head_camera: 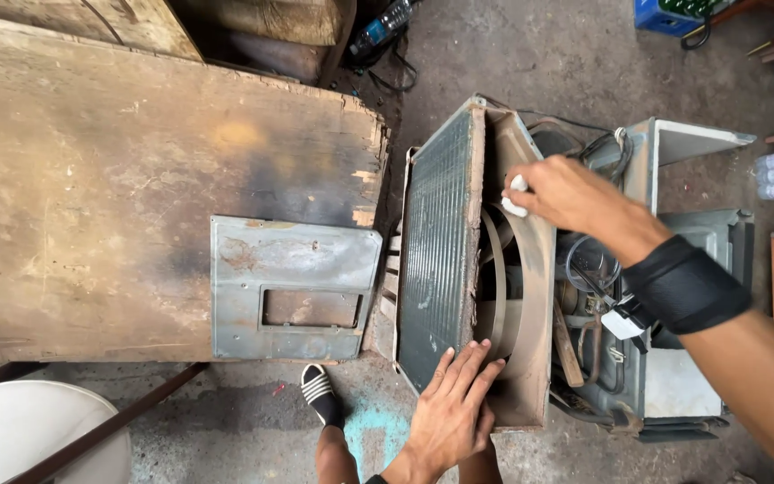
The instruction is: Cleaning the internal fan and coils of a disassembled window air conditioning unit using a brush.
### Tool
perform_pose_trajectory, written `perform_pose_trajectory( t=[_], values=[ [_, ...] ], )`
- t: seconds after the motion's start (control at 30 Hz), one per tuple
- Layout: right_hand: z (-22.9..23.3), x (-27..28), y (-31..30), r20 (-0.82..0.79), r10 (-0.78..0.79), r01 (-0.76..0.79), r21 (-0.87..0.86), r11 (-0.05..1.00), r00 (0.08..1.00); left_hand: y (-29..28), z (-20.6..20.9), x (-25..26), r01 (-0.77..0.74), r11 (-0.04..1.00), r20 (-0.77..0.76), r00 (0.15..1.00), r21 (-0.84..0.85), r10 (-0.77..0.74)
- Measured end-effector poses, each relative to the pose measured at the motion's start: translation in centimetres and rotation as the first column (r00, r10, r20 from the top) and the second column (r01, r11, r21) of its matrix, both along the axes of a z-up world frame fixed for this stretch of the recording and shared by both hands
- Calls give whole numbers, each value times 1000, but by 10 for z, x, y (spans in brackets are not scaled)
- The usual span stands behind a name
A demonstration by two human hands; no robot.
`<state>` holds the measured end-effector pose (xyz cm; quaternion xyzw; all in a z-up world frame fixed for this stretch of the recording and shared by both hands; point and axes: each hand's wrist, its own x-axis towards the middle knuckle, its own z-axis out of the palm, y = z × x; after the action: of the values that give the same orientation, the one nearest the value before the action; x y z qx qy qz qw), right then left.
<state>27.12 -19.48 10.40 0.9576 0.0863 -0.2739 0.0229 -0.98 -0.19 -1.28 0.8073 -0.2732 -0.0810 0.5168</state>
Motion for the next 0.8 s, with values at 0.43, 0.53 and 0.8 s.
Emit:
perform_pose_trajectory(
  t=[0.43,0.53,0.8],
  values=[
    [33,-60,14,206,24,-59,166,984,978,2,4,9,1,1000,56,998,0,-1],
    [37,-93,14,143,73,-83,64,994,987,5,7,11,-4,1000,65,998,3,4],
    [26,-209,-12,156,348,-370,145,918,924,6,9,13,-51,998,85,995,-36,54]
  ],
)
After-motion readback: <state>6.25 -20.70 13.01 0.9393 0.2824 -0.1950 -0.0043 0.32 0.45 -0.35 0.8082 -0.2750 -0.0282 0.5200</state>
